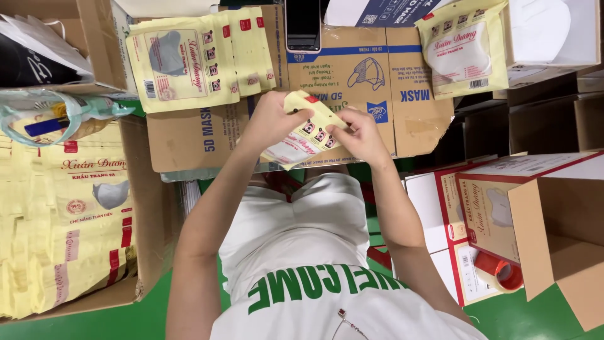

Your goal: The person places stacks of white face masks into yellow plastic pouches and seals them, then places the sealed pouches into a cardboard box and seals it using a red tape dispenser.

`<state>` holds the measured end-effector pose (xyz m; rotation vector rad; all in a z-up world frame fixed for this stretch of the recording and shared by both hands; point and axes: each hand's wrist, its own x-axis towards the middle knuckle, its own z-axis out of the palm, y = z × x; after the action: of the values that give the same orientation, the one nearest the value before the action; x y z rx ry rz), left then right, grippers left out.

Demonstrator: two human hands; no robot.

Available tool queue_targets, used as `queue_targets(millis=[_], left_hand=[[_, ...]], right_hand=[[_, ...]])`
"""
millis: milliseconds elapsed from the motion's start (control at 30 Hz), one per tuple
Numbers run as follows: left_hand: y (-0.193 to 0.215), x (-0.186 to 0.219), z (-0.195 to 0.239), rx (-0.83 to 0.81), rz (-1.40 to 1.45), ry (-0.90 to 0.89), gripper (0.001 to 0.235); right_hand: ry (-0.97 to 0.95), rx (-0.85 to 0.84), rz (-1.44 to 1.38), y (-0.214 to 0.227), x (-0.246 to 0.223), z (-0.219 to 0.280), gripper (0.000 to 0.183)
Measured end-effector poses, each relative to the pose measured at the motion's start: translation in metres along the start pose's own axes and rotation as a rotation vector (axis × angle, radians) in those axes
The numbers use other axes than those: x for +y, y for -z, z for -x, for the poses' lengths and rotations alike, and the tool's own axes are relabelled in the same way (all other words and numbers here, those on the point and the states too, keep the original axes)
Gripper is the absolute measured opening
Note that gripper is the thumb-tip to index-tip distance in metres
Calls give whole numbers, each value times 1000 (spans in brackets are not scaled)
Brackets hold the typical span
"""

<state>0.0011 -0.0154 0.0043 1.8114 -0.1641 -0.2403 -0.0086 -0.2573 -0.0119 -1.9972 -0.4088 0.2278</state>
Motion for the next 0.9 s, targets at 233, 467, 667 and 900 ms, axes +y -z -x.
queue_targets(millis=[233,467,667,900], left_hand=[[-18,-15,-11,-40,-164,-70,27],[-61,-102,-30,289,858,295,43],[-93,-176,-19,119,793,86,45],[-50,-165,-26,-3,670,15,36]], right_hand=[[5,30,32,6,17,7,13],[64,186,-405,35,33,16,76],[-174,450,713,160,60,-14,63],[178,755,1410,184,35,-48,55]])
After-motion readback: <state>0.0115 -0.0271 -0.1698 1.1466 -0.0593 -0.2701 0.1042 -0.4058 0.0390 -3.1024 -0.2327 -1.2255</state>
